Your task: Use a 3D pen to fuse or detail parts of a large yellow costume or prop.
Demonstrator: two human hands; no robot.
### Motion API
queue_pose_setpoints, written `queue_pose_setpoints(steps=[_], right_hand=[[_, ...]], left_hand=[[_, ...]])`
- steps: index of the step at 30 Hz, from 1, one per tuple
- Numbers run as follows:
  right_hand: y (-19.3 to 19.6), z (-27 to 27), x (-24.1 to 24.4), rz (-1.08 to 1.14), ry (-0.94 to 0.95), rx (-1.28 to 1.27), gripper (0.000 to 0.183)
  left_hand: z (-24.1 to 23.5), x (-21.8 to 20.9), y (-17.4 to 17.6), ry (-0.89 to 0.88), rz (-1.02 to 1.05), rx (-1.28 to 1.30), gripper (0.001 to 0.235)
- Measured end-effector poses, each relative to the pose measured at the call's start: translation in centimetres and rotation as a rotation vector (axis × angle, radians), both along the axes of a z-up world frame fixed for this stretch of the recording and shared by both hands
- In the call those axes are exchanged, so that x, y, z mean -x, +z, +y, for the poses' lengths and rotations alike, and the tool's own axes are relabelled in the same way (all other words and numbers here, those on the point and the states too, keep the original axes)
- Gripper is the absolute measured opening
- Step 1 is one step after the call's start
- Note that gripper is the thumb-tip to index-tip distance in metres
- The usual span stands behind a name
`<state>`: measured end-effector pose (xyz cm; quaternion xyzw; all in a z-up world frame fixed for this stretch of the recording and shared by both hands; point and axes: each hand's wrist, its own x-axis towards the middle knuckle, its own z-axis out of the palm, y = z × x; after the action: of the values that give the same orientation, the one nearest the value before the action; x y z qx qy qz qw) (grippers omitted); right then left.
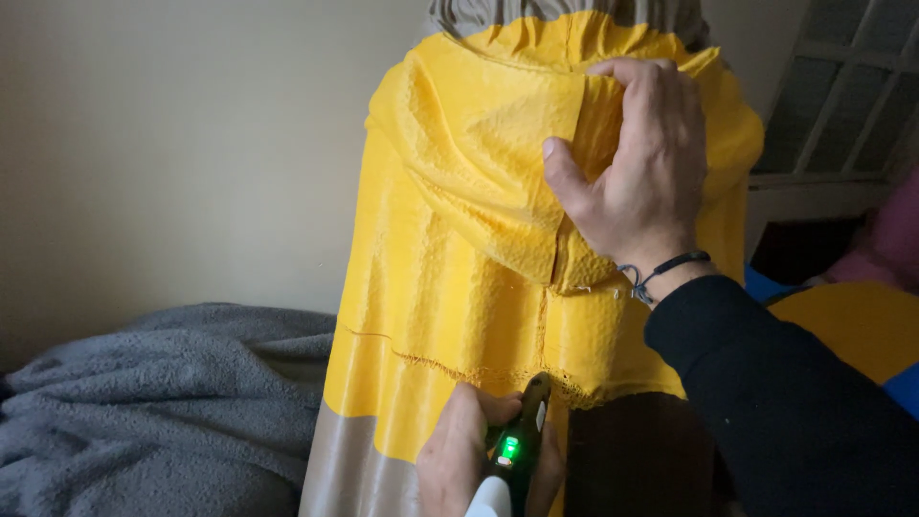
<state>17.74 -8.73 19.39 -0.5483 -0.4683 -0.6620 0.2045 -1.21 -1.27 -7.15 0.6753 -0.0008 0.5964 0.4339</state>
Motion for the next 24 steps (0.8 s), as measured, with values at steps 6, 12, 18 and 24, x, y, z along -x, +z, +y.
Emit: queue_pose_setpoints(steps=[6,12,18,24], right_hand=[[0.2,0.2,-0.9,0.016,-0.023,-0.005,0.047],[0.5,0.2,0.7,0.098,0.004,-0.008,0.050],[0.8,0.2,3.2,0.074,0.158,0.032,0.055],[0.8,-1.0,3.3,0.142,0.252,0.096,0.040]], left_hand=[[1.5,-1.2,7.3,-0.087,-0.109,-0.083,0.028],[3.4,-0.1,8.9,0.179,-0.148,-0.122,0.028],[6.1,2.7,15.4,0.199,-0.322,-0.341,0.028],[6.3,0.1,20.6,-0.098,-0.551,-0.474,0.038]])
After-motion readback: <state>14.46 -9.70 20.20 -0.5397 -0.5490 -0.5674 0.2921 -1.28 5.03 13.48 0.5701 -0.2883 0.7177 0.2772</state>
